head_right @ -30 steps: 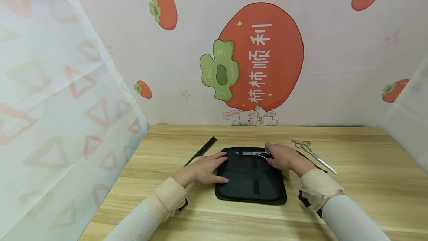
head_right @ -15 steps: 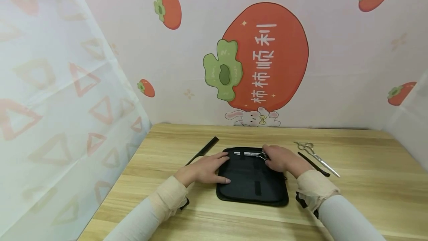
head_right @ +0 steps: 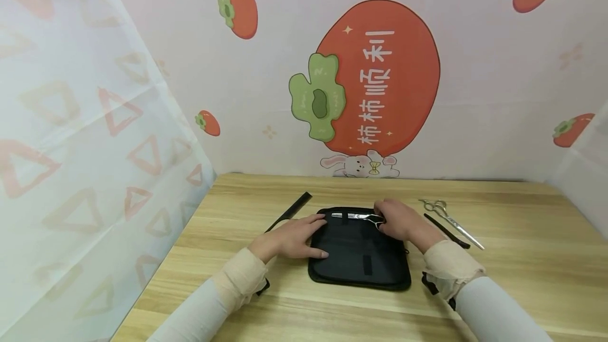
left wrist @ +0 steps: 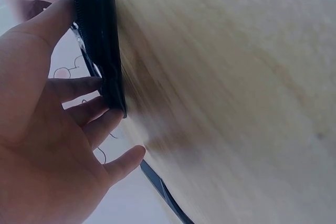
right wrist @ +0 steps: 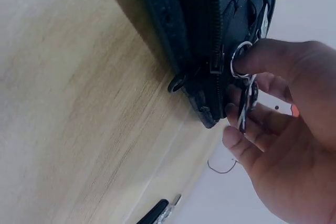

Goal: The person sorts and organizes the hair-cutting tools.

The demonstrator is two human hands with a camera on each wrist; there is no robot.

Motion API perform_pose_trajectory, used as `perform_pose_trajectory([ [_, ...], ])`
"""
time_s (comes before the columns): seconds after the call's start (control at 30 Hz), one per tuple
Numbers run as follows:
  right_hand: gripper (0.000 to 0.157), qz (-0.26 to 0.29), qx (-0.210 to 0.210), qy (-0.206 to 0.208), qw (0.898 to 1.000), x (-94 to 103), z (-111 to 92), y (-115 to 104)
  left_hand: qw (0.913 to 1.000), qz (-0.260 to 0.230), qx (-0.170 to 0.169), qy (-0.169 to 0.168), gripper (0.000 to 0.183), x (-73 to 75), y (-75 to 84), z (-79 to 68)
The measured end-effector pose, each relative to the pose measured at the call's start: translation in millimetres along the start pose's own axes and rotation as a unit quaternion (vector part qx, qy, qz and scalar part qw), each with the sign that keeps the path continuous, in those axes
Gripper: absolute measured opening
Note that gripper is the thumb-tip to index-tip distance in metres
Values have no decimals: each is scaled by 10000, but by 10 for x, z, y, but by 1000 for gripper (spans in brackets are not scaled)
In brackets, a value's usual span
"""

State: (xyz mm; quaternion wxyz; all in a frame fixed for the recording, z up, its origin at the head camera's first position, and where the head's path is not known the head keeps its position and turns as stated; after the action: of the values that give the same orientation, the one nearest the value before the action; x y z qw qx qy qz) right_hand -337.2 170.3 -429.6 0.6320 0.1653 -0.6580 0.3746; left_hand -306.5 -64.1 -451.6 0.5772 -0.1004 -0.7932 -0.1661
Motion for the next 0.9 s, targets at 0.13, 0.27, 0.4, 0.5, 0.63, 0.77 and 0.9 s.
perform_pose_trajectory([
  [0.13,23,-185,-30,264,9995,33,-18,-27,10000,29,-10,7,87,1,-4,4],
  [0.27,23,-207,-111,447,9987,49,-43,-64,10000,41,-20,-15,87,-2,-2,6],
  [0.4,23,-313,-14,540,9981,60,-32,-97,10000,64,8,-25,87,-9,-9,4],
  [0.5,21,-432,198,566,9973,57,4,-129,10000,65,18,-31,87,-6,-11,-2],
  [0.63,21,-410,292,523,9974,26,40,-141,10000,36,-37,-47,87,5,2,-17],
  [0.77,21,-368,335,557,9972,9,52,-146,10000,16,-36,-31,87,11,7,-21],
  [0.9,21,-388,375,626,9966,18,72,-159,10000,10,-12,7,87,28,9,-23],
])
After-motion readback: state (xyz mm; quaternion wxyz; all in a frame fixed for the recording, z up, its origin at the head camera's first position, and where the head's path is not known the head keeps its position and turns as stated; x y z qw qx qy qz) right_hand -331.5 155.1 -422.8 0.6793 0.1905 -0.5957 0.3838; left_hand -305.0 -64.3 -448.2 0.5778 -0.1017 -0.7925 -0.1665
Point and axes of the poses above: each hand's wrist, its own z-axis towards the middle knuckle, its own x-axis out of the back of the hand, y = z × x, the point moved 6 cm from there along z, towards the middle knuckle, and after that the axes turned 14 degrees about x, right-handed, at the moved point
